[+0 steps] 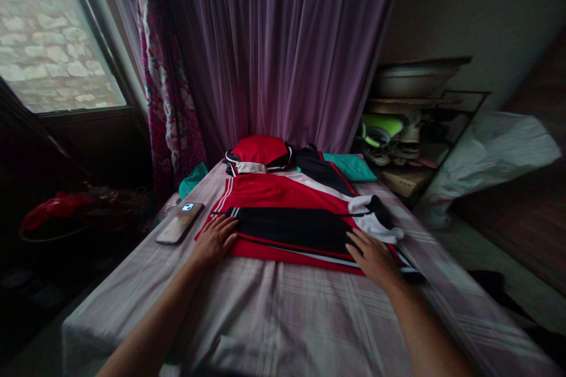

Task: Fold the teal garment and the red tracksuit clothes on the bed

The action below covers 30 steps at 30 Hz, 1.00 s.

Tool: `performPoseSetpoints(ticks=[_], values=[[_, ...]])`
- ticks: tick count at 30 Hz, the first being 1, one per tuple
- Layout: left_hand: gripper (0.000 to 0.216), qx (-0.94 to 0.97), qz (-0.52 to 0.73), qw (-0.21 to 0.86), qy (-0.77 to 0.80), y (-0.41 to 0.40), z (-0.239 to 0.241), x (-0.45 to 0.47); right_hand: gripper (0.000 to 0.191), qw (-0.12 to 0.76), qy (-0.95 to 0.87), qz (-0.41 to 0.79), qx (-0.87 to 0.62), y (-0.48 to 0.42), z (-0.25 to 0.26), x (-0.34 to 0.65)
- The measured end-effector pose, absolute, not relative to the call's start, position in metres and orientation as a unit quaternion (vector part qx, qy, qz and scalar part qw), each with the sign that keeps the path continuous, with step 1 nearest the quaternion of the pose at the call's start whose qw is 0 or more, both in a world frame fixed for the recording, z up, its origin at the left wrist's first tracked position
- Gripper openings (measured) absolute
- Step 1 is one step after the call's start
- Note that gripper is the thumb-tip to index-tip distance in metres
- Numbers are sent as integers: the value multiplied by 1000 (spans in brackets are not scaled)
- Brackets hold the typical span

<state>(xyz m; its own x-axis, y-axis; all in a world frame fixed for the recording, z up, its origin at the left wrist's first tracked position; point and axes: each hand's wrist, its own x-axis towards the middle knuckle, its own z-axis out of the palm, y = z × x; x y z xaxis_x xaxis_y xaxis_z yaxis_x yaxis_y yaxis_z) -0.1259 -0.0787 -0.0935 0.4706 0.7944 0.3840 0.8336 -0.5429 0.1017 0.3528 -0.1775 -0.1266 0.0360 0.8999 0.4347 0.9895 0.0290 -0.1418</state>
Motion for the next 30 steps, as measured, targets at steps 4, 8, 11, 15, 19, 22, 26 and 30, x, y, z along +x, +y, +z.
performPoseSetpoints(ticks=[4,8,11,15,19,22,26,30], values=[[53,-855,-200,49,-476,-80,-93,-126,43,214,-687,-107,-686,-177,-128,353],[55,-854,-196,47,-480,-82,-91,-124,43,217,-686,-110,-686,-176,-130,354],[54,-853,-201,48,-479,-82,-91,-123,43,220,-688,-113,-682,-176,-130,355],[54,-855,-201,45,-476,-82,-91,-123,44,209,-689,-110,-685,-177,-128,355],[54,-857,-200,44,-474,-82,-90,-123,45,202,-693,-111,-683,-178,-126,354],[54,-858,-196,47,-472,-82,-90,-123,45,205,-696,-114,-679,-178,-126,355],[55,-859,-190,51,-472,-82,-90,-123,42,223,-705,-122,-662,-177,-128,358],[54,-860,-192,53,-470,-81,-90,-123,41,244,-717,-131,-639,-176,-130,361]])
